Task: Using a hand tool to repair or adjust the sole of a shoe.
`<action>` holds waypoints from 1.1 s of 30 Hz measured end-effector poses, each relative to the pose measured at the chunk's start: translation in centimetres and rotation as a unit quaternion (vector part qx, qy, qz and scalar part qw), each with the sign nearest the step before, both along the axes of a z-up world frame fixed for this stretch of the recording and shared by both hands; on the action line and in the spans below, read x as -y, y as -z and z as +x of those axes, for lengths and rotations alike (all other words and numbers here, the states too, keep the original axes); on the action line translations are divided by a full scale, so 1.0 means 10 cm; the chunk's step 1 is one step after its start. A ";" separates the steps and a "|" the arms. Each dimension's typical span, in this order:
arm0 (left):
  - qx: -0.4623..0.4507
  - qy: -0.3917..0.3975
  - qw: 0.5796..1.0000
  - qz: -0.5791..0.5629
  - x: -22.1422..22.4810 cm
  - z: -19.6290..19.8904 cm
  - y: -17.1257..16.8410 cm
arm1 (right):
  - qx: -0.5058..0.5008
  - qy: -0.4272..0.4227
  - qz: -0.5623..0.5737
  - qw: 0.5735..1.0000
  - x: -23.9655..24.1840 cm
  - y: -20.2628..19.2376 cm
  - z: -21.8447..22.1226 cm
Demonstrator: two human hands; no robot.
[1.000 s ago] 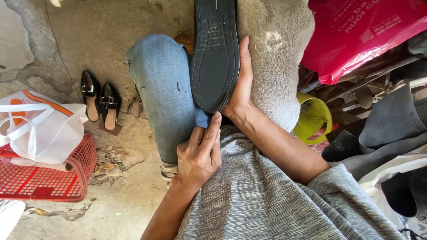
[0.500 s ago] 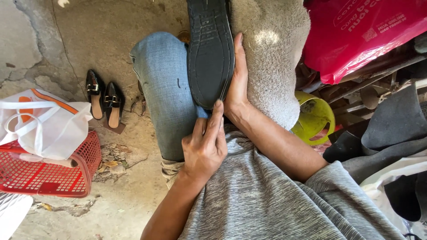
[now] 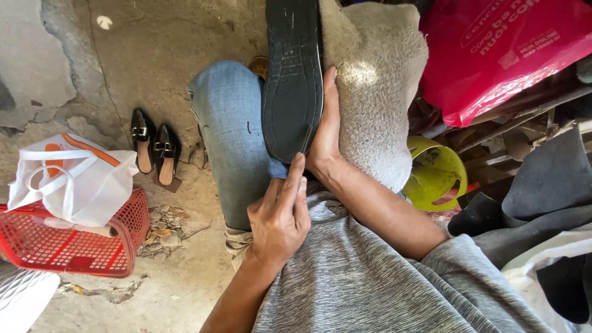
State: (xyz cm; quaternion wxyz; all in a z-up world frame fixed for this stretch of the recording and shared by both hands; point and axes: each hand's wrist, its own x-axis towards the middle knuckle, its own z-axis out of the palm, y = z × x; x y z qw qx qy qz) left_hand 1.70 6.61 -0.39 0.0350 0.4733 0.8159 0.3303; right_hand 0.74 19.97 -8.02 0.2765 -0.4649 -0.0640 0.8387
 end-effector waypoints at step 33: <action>-0.009 -0.046 0.997 -0.066 -0.29 0.05 -0.25 | -0.034 -0.019 0.118 0.992 0.35 1.20 0.41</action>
